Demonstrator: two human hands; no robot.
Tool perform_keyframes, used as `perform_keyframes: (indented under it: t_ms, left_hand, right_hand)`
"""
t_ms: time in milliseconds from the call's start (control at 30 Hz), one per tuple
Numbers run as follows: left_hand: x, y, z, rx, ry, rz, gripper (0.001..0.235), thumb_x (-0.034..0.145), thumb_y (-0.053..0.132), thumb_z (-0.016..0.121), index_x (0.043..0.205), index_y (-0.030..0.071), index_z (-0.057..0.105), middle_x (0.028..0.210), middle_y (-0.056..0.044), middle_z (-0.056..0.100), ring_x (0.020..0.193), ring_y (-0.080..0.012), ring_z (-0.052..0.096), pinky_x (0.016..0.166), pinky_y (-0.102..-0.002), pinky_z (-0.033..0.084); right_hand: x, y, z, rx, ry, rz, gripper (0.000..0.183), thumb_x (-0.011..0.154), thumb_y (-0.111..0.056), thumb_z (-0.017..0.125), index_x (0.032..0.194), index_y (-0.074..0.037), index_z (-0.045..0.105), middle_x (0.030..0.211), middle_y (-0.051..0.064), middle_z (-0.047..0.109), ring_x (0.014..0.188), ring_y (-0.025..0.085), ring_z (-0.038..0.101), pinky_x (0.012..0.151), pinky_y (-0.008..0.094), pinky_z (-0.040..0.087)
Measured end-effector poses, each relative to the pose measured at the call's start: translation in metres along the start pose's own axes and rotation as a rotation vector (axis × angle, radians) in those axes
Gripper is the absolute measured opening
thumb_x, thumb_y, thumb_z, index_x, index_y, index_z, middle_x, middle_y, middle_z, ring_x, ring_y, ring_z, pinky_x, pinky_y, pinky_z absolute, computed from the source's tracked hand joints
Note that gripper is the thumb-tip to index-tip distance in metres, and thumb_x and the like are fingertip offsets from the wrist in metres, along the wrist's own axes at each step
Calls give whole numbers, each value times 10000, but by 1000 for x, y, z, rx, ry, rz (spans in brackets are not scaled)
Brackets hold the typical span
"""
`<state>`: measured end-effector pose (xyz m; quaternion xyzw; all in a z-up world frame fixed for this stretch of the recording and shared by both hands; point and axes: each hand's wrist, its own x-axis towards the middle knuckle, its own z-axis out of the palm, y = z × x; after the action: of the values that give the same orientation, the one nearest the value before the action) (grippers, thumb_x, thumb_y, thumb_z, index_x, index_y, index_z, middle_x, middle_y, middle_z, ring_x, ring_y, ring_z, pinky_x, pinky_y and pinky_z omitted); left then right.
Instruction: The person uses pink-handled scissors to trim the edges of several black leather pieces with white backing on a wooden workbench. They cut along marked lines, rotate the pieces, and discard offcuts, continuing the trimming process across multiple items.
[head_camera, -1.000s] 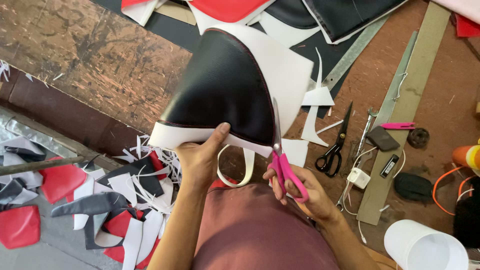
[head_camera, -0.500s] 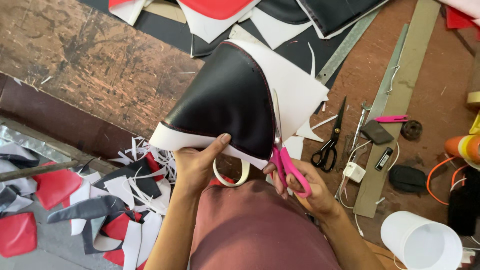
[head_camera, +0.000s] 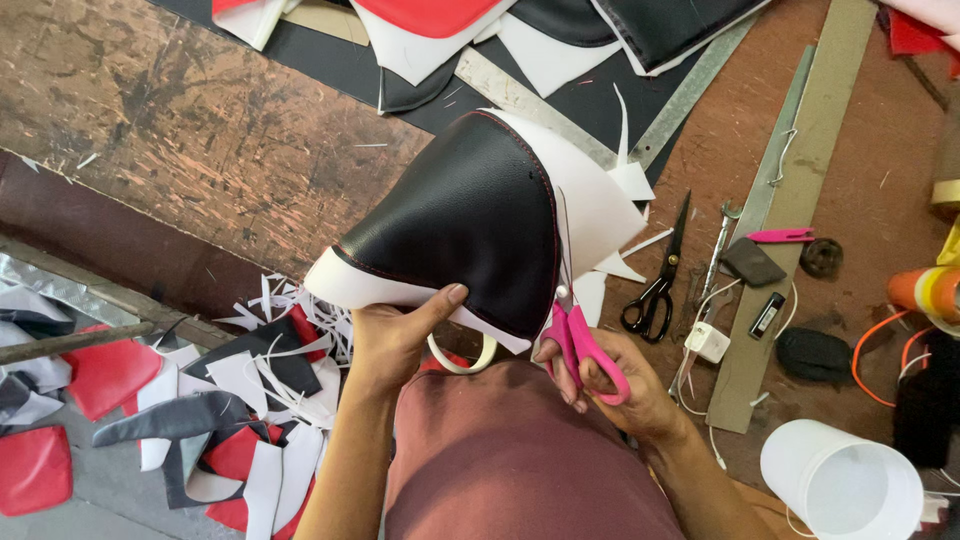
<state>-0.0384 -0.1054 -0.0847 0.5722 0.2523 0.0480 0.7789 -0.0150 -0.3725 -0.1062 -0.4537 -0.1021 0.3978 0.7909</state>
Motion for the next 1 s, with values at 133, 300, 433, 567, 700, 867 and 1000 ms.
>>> perform_keyframes:
  t_ms: [133, 300, 433, 567, 700, 867, 1000]
  left_hand:
    - [0, 0, -3, 0, -33, -13, 319, 781, 33, 851, 1056, -32, 702, 958, -94, 742, 840, -164, 715, 757, -308, 608]
    - [-3, -4, -2, -8, -43, -53, 319, 776, 17, 839, 1062, -18, 704, 952, -73, 739, 829, -157, 708, 739, -300, 607]
    - [-1, -20, -13, -125, -103, -67, 466, 791, 13, 848, 1198, -61, 632, 1089, -139, 699, 950, -231, 691, 821, -367, 594]
    - [7, -47, -33, -704, -198, -184, 673, 836, 396, 726, 1366, 35, 522, 1322, -132, 636, 1183, -295, 653, 985, -461, 554]
    - [20, -79, -45, -886, -24, -148, 825, 946, 705, 479, 1449, 52, 516, 1402, -148, 608, 1218, -327, 621, 1014, -501, 515]
    - [79, -81, -49, -841, -48, -152, 632, 999, 428, 638, 1374, -74, 554, 1275, -218, 654, 1066, -323, 672, 916, -439, 566]
    - [118, -27, -41, -783, -22, 32, 463, 887, 25, 680, 1323, -61, 552, 1201, -164, 696, 1044, -277, 720, 937, -395, 602]
  right_hand:
    - [0, -3, 0, -8, -21, -30, 629, 1008, -488, 644, 1210, 107, 640, 777, 54, 619, 683, 123, 528, 586, 250, 435]
    - [-5, 0, 1, 40, 12, -1, 621, 981, -494, 673, 1198, 87, 647, 750, 48, 612, 662, 119, 517, 582, 245, 425]
    - [-13, 5, -6, 11, 39, 88, 577, 966, -445, 711, 1159, 97, 667, 705, 58, 621, 592, 113, 519, 556, 244, 423]
    - [-21, 4, -19, -41, -10, 199, 487, 862, -313, 783, 1110, 94, 683, 695, 62, 650, 569, 119, 568, 498, 250, 442]
    - [-24, 3, -17, -49, -117, 357, 516, 814, -287, 823, 1129, 102, 695, 670, 54, 627, 579, 129, 580, 512, 267, 462]
    - [-26, 8, -19, -114, -238, 316, 630, 859, -416, 834, 1158, 125, 713, 731, 73, 656, 636, 140, 592, 564, 272, 448]
    - [-33, 8, -29, -108, -67, 261, 784, 781, -540, 808, 1170, 123, 651, 707, 90, 662, 536, 120, 526, 477, 242, 368]
